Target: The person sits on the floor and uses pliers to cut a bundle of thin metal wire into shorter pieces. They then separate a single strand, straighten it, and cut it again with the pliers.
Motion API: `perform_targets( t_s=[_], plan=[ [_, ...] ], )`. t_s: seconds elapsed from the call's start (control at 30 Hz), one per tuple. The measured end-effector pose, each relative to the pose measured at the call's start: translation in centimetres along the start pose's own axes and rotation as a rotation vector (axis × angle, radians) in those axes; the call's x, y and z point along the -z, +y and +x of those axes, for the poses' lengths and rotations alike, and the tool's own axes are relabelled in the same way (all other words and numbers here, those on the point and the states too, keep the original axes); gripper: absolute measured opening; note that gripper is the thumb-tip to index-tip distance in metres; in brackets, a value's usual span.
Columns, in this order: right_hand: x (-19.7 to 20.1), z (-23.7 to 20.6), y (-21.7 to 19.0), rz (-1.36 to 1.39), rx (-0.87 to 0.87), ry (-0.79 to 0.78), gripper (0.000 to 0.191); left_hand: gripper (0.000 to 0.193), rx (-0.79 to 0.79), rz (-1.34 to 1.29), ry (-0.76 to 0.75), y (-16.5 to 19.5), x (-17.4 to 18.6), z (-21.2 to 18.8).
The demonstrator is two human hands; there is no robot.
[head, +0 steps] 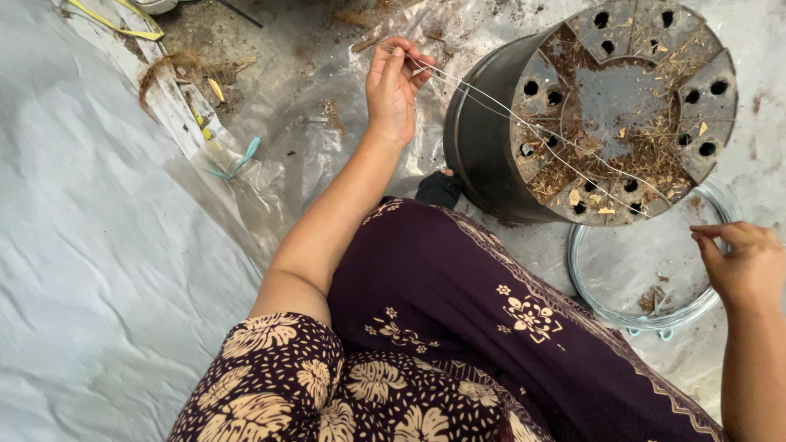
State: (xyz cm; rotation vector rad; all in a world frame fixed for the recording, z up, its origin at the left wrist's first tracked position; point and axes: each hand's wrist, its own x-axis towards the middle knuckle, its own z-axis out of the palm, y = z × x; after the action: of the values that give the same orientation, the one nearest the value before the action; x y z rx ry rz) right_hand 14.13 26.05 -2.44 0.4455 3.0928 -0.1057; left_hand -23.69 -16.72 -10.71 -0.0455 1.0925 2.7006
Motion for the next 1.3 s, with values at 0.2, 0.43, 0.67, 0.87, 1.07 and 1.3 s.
perform_targets(
  t_s=[0.2, 0.43, 0.67, 0.87, 1.07, 1.3],
  plan=[
    [0.0, 0.1, 0.1, 0.004, 0.01, -0.023, 0.005, 0.011, -0.027, 0.021, 0.02, 0.0, 0.0, 0.0],
    [0.1, 0.1, 0.4, 0.054, 0.01, -0.028, 0.007, 0.016, -0.086, 0.119, 0.058, 0.0, 0.0, 0.1],
    [0.5, 0.1, 0.0, 0.227, -0.034, -0.082, 0.012, 0.019, -0.108, 0.199, 0.117, 0.4, 0.3, 0.1],
    [1.9, 0.6, -1.2, 0.132, 0.03, -0.035, 0.018, 0.019, -0.124, 0.191, 0.168, 2.1, 2.6, 1.6],
    [3.4, 0.4, -2.4, 0.189, 0.061, 0.036, 0.015, 0.017, -0.131, 0.155, 0.232, 3.8, 6.6, 3.9],
    [2.9, 0.2, -4.5, 0.314, -0.02, 0.122, 0.009, 0.018, -0.09, 0.138, 0.219, 6.5, 10.6, 6.1]
  ],
)
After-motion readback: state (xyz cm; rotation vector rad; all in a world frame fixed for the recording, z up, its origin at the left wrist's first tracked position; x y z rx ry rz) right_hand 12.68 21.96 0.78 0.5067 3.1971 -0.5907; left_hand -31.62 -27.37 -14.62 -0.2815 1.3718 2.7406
